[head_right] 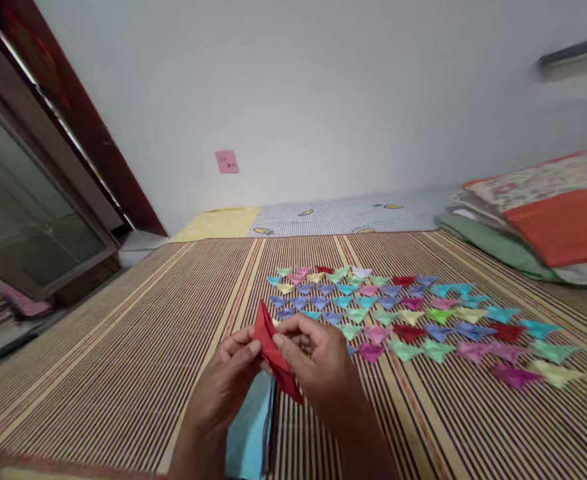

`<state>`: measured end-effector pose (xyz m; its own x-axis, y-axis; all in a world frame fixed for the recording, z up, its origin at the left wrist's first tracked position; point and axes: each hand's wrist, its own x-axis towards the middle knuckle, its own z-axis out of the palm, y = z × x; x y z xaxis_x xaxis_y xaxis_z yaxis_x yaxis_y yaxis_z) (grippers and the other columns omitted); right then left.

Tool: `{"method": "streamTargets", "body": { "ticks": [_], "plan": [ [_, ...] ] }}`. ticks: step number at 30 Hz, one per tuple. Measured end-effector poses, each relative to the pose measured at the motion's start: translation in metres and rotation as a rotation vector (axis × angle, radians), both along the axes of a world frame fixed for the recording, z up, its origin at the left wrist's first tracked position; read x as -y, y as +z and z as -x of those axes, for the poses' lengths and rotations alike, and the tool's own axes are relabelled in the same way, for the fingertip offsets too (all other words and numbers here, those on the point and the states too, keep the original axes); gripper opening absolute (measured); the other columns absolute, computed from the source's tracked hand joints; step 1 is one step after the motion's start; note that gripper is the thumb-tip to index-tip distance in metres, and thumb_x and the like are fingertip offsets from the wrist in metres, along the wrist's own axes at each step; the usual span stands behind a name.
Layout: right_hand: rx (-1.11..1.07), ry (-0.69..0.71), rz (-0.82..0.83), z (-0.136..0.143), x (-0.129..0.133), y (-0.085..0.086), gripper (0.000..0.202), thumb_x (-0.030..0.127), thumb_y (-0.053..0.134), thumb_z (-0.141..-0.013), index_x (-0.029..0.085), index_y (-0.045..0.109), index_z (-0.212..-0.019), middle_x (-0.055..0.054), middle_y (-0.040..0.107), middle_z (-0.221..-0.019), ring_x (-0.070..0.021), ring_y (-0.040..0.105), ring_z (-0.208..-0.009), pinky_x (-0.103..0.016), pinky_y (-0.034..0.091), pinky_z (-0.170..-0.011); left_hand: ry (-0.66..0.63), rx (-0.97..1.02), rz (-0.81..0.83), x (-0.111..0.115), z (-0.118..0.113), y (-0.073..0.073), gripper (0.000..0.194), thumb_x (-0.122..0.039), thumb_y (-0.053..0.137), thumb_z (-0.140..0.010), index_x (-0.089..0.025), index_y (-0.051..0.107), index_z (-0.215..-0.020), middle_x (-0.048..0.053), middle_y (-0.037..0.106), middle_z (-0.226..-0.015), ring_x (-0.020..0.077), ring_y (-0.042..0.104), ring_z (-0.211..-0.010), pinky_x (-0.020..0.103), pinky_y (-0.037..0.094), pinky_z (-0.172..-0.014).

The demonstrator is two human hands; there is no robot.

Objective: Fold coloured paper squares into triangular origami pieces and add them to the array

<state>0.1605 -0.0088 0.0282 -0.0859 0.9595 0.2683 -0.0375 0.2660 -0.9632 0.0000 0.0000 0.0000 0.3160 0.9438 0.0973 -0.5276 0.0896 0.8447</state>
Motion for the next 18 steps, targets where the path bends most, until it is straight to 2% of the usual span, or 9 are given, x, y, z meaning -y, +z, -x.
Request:
{"method": "streamTargets", "body": {
  "ticks": [5,11,16,18],
  "plan": [
    [0.013,0.014,0.014,-0.001,0.001,-0.002,0.013,0.030,0.067,-0.088,0.020,0.070,-0.081,0.001,0.067,-0.069,-0.0137,0.063,-0.063,-0.025,0.049,-0.059,-0.007,0.000,-0.005,-0.002,-0.001,0.001,0.014,-0.029,0.079,-0.085,-0.015,0.078,-0.089,0.003,0.071,-0.078,0.0105,0.064,-0.069,0.019,0.050,-0.068],
    [0.057,0.013,0.013,0.003,-0.001,-0.006,0.005,0.023,0.067,-0.082,0.020,0.069,-0.080,0.003,0.062,-0.062,-0.0110,0.055,-0.056,-0.023,0.044,-0.052,0.036,0.006,0.028,-0.001,-0.003,0.003,0.015,-0.029,0.081,-0.082,-0.015,0.076,-0.087,0.002,0.072,-0.076,0.0113,0.064,-0.067,0.021,0.050,-0.069],
    [0.084,-0.048,-0.049,0.007,-0.004,-0.009,0.009,0.025,0.065,-0.085,0.019,0.067,-0.079,0.001,0.063,-0.067,-0.0116,0.055,-0.058,-0.024,0.043,-0.052,0.185,0.039,0.009,0.002,-0.011,0.002,0.029,-0.041,0.076,-0.087,-0.017,0.073,-0.104,0.005,0.075,-0.086,0.0159,0.069,-0.078,0.026,0.053,-0.077],
    [0.067,-0.068,-0.053,0.006,-0.004,-0.008,0.011,0.027,0.064,-0.087,0.019,0.067,-0.080,0.003,0.060,-0.066,-0.0113,0.052,-0.058,-0.024,0.042,-0.053,0.190,0.062,0.015,0.003,-0.012,0.003,0.033,-0.043,0.073,-0.089,-0.017,0.072,-0.109,0.007,0.076,-0.091,0.0194,0.071,-0.086,0.029,0.053,-0.082]
  ]
}}
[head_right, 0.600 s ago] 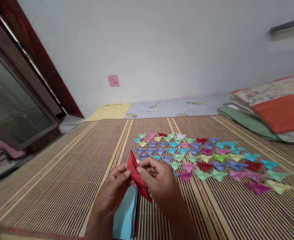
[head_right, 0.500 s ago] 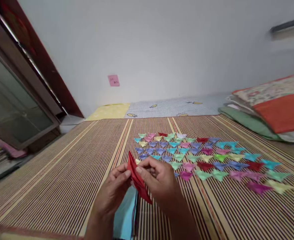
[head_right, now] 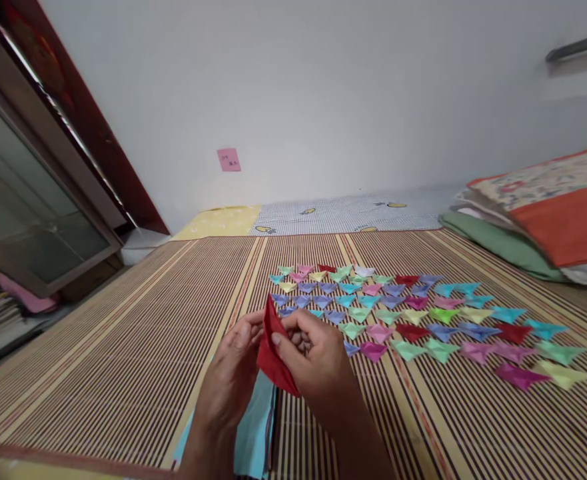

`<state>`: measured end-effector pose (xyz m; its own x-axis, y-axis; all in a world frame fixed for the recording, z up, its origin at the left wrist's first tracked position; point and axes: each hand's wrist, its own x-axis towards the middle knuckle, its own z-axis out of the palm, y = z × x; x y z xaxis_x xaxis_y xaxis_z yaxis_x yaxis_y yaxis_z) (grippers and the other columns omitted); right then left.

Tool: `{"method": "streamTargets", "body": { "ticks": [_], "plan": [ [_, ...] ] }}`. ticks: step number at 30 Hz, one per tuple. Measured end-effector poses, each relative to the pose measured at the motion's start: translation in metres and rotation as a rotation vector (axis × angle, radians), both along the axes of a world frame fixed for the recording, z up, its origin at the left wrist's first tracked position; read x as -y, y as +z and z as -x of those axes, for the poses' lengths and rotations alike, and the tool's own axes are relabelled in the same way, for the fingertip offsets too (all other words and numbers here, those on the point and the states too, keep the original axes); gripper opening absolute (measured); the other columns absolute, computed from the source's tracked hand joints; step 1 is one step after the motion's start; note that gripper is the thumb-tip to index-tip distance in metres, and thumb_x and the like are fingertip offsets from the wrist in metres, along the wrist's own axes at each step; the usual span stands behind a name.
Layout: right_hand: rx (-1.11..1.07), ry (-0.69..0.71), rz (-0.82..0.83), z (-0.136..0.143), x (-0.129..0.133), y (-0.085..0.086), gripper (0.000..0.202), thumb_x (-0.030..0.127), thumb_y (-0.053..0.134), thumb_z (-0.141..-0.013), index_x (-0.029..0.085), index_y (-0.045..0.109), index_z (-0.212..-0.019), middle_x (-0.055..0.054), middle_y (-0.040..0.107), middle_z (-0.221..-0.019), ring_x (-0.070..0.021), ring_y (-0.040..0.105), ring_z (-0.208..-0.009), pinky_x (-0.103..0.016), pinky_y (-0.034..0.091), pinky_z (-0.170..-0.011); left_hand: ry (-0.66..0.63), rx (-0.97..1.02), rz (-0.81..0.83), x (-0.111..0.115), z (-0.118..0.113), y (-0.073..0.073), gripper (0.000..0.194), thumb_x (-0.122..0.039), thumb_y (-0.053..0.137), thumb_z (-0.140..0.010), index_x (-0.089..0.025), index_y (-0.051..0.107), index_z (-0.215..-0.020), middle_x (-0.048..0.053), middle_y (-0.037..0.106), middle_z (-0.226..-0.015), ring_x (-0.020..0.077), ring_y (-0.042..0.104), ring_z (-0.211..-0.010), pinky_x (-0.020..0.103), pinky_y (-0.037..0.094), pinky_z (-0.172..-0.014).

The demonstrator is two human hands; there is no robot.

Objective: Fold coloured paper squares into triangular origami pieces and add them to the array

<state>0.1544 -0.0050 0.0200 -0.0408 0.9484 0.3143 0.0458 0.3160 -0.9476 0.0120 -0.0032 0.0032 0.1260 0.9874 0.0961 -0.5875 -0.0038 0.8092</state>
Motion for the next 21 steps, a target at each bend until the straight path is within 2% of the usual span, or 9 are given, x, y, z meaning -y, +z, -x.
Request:
{"method": "streamTargets", "body": {
  "ticks": [6,13,21],
  "plan": [
    [-0.099,0.036,0.060,-0.006,0.000,0.001,0.011,0.027,0.066,-0.086,0.020,0.065,-0.078,0.004,0.056,-0.064,-0.0104,0.049,-0.057,-0.022,0.040,-0.052,-0.052,-0.021,0.008,0.001,0.001,0.002,0.029,-0.026,0.082,-0.080,-0.017,0.072,-0.107,0.008,0.078,-0.098,0.0222,0.073,-0.097,0.031,0.054,-0.088],
    [-0.289,0.080,0.168,-0.003,-0.005,-0.003,0.015,0.029,0.072,-0.084,0.019,0.064,-0.076,0.004,0.059,-0.063,-0.0096,0.052,-0.055,-0.021,0.043,-0.053,0.011,-0.131,-0.022,0.002,0.001,0.004,0.039,-0.028,0.083,-0.079,-0.018,0.070,-0.114,0.010,0.077,-0.108,0.0226,0.073,-0.099,0.030,0.055,-0.086],
    [-0.359,0.108,0.175,-0.002,-0.013,-0.016,0.018,0.028,0.079,-0.078,0.019,0.064,-0.075,0.005,0.061,-0.064,-0.0092,0.053,-0.055,-0.020,0.044,-0.055,0.028,-0.154,-0.002,0.004,-0.001,0.006,0.035,-0.030,0.083,-0.080,-0.018,0.070,-0.109,0.008,0.078,-0.101,0.0215,0.074,-0.092,0.031,0.057,-0.084]
  ]
}}
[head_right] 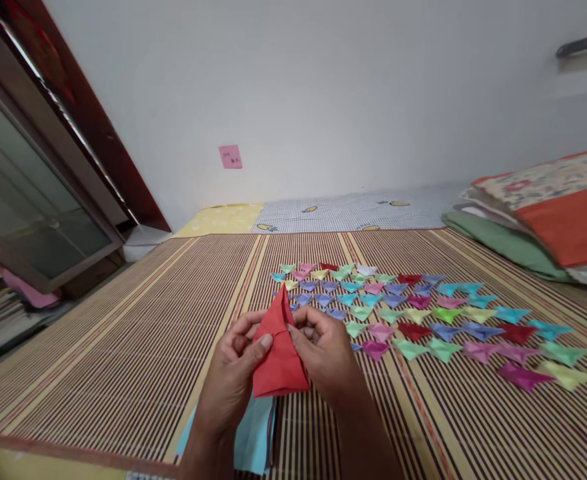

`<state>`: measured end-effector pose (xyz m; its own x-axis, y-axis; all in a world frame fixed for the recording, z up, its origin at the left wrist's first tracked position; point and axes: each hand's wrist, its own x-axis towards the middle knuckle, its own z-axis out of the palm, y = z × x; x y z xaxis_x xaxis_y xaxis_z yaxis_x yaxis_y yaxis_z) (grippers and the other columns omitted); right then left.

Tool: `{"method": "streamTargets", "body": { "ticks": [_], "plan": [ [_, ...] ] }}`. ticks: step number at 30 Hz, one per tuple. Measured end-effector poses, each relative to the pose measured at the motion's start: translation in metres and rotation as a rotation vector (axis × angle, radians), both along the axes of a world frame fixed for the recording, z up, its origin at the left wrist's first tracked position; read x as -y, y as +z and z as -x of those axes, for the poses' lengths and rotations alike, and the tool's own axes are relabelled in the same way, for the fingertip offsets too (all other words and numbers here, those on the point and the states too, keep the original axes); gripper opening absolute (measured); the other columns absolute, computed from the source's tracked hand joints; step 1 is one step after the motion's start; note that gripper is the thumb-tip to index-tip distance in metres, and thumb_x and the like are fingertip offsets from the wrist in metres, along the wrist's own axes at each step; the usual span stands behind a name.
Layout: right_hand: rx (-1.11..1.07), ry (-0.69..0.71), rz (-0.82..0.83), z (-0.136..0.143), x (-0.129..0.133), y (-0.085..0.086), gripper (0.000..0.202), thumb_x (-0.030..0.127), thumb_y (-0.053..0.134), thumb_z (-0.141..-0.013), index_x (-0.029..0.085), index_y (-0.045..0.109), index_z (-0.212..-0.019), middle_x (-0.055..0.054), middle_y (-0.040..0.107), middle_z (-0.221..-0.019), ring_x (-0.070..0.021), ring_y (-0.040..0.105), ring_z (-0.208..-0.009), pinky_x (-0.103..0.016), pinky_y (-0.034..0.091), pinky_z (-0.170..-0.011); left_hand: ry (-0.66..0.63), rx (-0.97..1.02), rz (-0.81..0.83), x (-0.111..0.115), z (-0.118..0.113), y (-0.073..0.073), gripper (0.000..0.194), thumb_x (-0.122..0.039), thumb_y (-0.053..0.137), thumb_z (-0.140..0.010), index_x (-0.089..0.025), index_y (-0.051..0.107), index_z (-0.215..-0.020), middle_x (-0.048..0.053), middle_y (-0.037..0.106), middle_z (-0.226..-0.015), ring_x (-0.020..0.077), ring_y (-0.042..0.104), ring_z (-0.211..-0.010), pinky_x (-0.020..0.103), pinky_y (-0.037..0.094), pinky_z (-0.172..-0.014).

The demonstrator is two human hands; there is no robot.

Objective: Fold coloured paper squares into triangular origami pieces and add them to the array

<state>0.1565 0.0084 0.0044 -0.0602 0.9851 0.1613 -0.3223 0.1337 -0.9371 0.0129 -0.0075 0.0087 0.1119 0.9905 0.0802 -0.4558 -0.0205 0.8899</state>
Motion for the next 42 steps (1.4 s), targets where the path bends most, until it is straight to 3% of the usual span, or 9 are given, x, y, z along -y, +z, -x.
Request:
{"method": "streamTargets", "body": {
  "ticks": [6,12,21,26,30,33,37,40,42],
  "plan": [
    [0.084,-0.038,-0.065,-0.001,-0.001,0.000,0.016,0.031,0.076,-0.080,0.020,0.065,-0.079,0.003,0.064,-0.068,-0.0116,0.058,-0.061,-0.021,0.047,-0.057,0.041,-0.057,0.022,0.000,0.000,0.004,0.043,-0.034,0.081,-0.081,-0.019,0.067,-0.119,0.011,0.076,-0.111,0.0258,0.073,-0.100,0.036,0.058,-0.086],
    [0.418,-0.314,-0.229,0.009,0.008,0.011,0.009,0.026,0.064,-0.088,0.021,0.063,-0.081,0.004,0.060,-0.063,-0.0123,0.055,-0.054,-0.023,0.044,-0.052,0.050,-0.214,-0.056,0.003,-0.001,0.003,0.063,-0.031,0.083,-0.080,-0.027,0.060,-0.139,0.011,0.059,-0.148,0.0293,0.055,-0.135,0.041,0.043,-0.113],
    [0.595,-0.276,-0.296,0.011,0.008,0.011,0.020,0.015,0.059,-0.082,0.020,0.066,-0.100,0.001,0.062,-0.074,-0.0143,0.060,-0.063,-0.025,0.050,-0.058,0.159,-0.023,0.070,-0.001,0.001,-0.009,0.041,-0.032,0.074,-0.087,-0.026,0.069,-0.127,0.009,0.067,-0.137,0.0273,0.059,-0.130,0.039,0.047,-0.106],
    [0.572,-0.279,-0.322,0.015,0.007,0.008,0.026,0.017,0.058,-0.086,0.021,0.065,-0.112,-0.001,0.065,-0.081,-0.0146,0.061,-0.067,-0.028,0.052,-0.064,0.213,-0.046,0.107,-0.004,0.000,-0.011,0.034,-0.040,0.079,-0.081,-0.015,0.073,-0.103,0.011,0.079,-0.104,0.0273,0.073,-0.101,0.037,0.055,-0.090],
    [0.498,-0.362,-0.273,0.009,0.004,0.004,0.027,0.024,0.061,-0.088,0.020,0.065,-0.115,0.000,0.062,-0.079,-0.0147,0.059,-0.066,-0.027,0.052,-0.061,0.218,0.087,0.237,-0.008,0.004,-0.007,0.036,-0.041,0.087,-0.068,-0.014,0.070,-0.085,0.007,0.079,-0.077,0.0281,0.076,-0.085,0.038,0.057,-0.080],
    [0.440,-0.355,-0.187,-0.001,0.001,-0.001,0.024,0.028,0.063,-0.089,0.018,0.066,-0.111,-0.002,0.064,-0.080,-0.0159,0.060,-0.068,-0.028,0.052,-0.062,0.162,0.155,0.290,-0.009,0.013,0.001,0.038,-0.035,0.092,-0.059,-0.014,0.068,-0.079,0.007,0.078,-0.072,0.0298,0.077,-0.082,0.038,0.059,-0.076],
    [0.339,-0.255,-0.086,-0.008,-0.003,-0.005,0.018,0.035,0.066,-0.088,0.018,0.067,-0.091,-0.003,0.069,-0.078,-0.0178,0.064,-0.070,-0.028,0.052,-0.063,0.109,0.170,0.329,-0.008,0.022,0.004,0.031,-0.028,0.089,-0.064,-0.012,0.070,-0.083,0.008,0.078,-0.073,0.0287,0.078,-0.079,0.037,0.061,-0.076],
    [0.257,-0.115,-0.045,-0.006,-0.003,-0.003,0.024,0.042,0.069,-0.087,0.018,0.069,-0.087,-0.004,0.073,-0.081,-0.0202,0.068,-0.074,-0.029,0.054,-0.064,0.056,0.170,0.273,-0.008,0.022,0.003,0.032,-0.029,0.089,-0.068,-0.011,0.073,-0.089,0.009,0.079,-0.077,0.0267,0.078,-0.079,0.036,0.061,-0.076],
    [0.190,-0.112,-0.031,-0.008,-0.001,-0.001,0.029,0.045,0.073,-0.084,0.017,0.071,-0.089,-0.005,0.076,-0.086,-0.0219,0.070,-0.078,-0.032,0.057,-0.068,0.020,0.131,0.183,-0.008,0.023,0.004,0.035,-0.034,0.088,-0.070,-0.011,0.074,-0.092,0.009,0.079,-0.079,0.0252,0.077,-0.078,0.034,0.060,-0.073]
  ]
}}
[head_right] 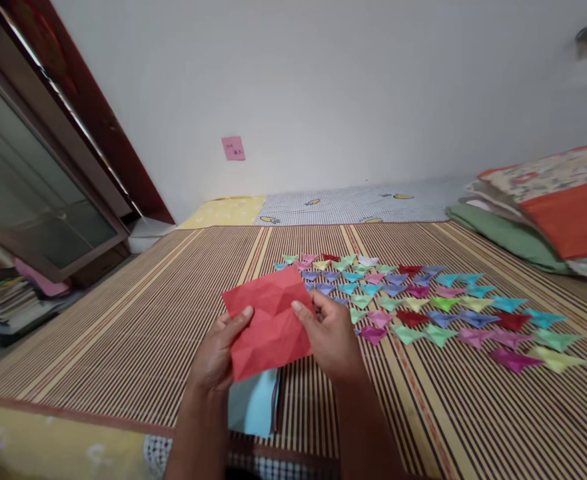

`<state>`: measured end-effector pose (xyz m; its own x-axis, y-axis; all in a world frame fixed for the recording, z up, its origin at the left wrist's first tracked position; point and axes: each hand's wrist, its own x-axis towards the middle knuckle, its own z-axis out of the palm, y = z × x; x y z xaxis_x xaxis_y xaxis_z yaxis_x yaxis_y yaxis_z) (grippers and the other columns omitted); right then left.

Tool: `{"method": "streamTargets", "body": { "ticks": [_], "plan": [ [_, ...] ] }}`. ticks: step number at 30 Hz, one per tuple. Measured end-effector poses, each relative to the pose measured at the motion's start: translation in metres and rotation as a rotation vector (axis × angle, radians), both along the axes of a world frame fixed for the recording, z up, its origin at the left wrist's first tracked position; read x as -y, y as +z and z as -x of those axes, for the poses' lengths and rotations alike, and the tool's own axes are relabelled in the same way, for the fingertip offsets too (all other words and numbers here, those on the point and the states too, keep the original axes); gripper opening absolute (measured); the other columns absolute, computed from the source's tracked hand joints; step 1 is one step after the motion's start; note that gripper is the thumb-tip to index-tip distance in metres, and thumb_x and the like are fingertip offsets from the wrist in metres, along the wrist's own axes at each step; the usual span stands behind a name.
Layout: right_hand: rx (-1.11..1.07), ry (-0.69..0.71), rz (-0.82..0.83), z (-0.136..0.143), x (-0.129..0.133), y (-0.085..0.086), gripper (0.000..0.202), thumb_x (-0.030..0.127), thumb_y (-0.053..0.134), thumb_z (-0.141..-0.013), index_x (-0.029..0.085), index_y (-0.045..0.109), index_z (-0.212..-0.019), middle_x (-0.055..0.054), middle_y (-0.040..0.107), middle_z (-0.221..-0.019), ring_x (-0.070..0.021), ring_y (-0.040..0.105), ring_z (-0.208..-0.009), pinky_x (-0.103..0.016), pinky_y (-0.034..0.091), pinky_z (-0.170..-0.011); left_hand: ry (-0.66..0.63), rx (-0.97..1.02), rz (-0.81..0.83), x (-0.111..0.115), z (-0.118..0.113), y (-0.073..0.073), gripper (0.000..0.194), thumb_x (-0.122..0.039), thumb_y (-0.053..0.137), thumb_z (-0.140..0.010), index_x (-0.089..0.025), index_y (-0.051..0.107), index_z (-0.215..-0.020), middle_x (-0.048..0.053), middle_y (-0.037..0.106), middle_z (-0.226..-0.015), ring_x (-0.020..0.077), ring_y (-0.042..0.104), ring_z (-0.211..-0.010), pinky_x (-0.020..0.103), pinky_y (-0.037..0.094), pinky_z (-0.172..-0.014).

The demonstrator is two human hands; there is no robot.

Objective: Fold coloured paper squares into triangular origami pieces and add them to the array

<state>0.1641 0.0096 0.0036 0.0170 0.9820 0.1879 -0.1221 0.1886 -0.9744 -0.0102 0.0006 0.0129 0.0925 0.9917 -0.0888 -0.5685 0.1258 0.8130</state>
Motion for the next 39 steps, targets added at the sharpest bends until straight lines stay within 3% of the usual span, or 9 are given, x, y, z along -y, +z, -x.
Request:
{"method": "streamTargets", "body": {
  "ticks": [4,8,12,15,21,26,32,35,39],
  "plan": [
    [-0.136,-0.218,0.067,-0.022,0.015,-0.004,0.040,0.048,0.080,-0.074,0.017,0.073,-0.096,-0.007,0.080,-0.090,-0.0250,0.074,-0.080,-0.035,0.060,-0.072,0.014,-0.281,-0.158,0.013,0.017,0.000,0.038,-0.047,0.076,-0.083,-0.012,0.077,-0.099,0.012,0.080,-0.085,0.0227,0.076,-0.078,0.032,0.059,-0.072],
    [-0.151,-0.404,0.198,-0.059,0.049,-0.029,0.045,0.048,0.083,-0.068,0.017,0.073,-0.100,-0.009,0.081,-0.091,-0.0310,0.077,-0.081,-0.039,0.063,-0.069,0.120,-0.895,-0.358,0.048,0.043,-0.020,0.031,-0.035,0.072,-0.088,-0.022,0.075,-0.116,0.013,0.074,-0.125,0.0300,0.066,-0.121,0.048,0.046,-0.109],
    [-0.136,-0.453,0.294,-0.084,0.084,-0.063,0.045,0.049,0.082,-0.067,0.018,0.072,-0.099,-0.010,0.082,-0.086,-0.0349,0.079,-0.081,-0.041,0.064,-0.065,-0.032,-1.392,-0.486,0.071,0.054,-0.063,0.091,-0.018,0.091,-0.060,-0.029,0.058,-0.143,0.011,0.048,-0.159,0.0379,0.032,-0.152,0.059,0.024,-0.123],
    [-0.075,-0.439,0.343,-0.088,0.101,-0.075,0.042,0.049,0.081,-0.066,0.019,0.075,-0.094,-0.009,0.082,-0.081,-0.0362,0.079,-0.084,-0.042,0.065,-0.066,-0.070,-1.584,-0.463,0.067,0.056,-0.089,0.101,-0.012,0.090,-0.057,-0.021,0.050,-0.150,0.018,0.043,-0.161,0.0385,0.031,-0.152,0.056,0.026,-0.123],
    [-0.024,-0.457,0.316,-0.084,0.119,-0.065,0.041,0.048,0.082,-0.061,0.018,0.079,-0.088,-0.010,0.081,-0.076,-0.0377,0.078,-0.085,-0.044,0.065,-0.068,-0.064,-1.599,-0.457,0.054,0.063,-0.100,0.074,-0.033,0.084,-0.071,-0.020,0.060,-0.140,0.019,0.052,-0.154,0.0396,0.047,-0.142,0.057,0.034,-0.117],
    [-0.002,-0.475,0.297,-0.085,0.122,-0.062,0.038,0.049,0.082,-0.061,0.018,0.077,-0.082,-0.010,0.080,-0.073,-0.0361,0.078,-0.081,-0.040,0.064,-0.063,-0.076,-1.526,-0.482,0.055,0.070,-0.093,0.045,-0.039,0.054,-0.095,-0.020,0.066,-0.135,0.014,0.062,-0.145,0.0310,0.056,-0.136,0.047,0.039,-0.116],
    [-0.027,-0.439,0.318,-0.079,0.122,-0.068,0.039,0.047,0.083,-0.060,0.018,0.075,-0.084,-0.009,0.081,-0.078,-0.0344,0.078,-0.080,-0.041,0.064,-0.069,-0.031,-1.483,-0.451,0.052,0.074,-0.095,0.047,-0.038,0.033,-0.105,-0.018,0.071,-0.125,0.015,0.078,-0.114,0.0308,0.073,-0.105,0.042,0.054,-0.091],
    [-0.055,-0.399,0.321,-0.077,0.122,-0.073,0.042,0.047,0.082,-0.062,0.017,0.075,-0.090,-0.009,0.081,-0.080,-0.0332,0.078,-0.081,-0.042,0.063,-0.073,-0.039,-1.504,-0.476,0.053,0.074,-0.101,0.040,-0.038,0.051,-0.099,-0.020,0.068,-0.130,0.015,0.073,-0.128,0.0320,0.067,-0.120,0.045,0.050,-0.101],
    [-0.049,-0.392,0.331,-0.078,0.120,-0.081,0.044,0.049,0.082,-0.060,0.017,0.074,-0.088,-0.007,0.079,-0.075,-0.0330,0.077,-0.081,-0.039,0.062,-0.069,-0.078,-1.572,-0.522,0.054,0.071,-0.109,0.077,-0.028,0.086,-0.070,-0.023,0.058,-0.141,0.014,0.060,-0.146,0.0345,0.054,-0.136,0.049,0.041,-0.114]
  ]
}}
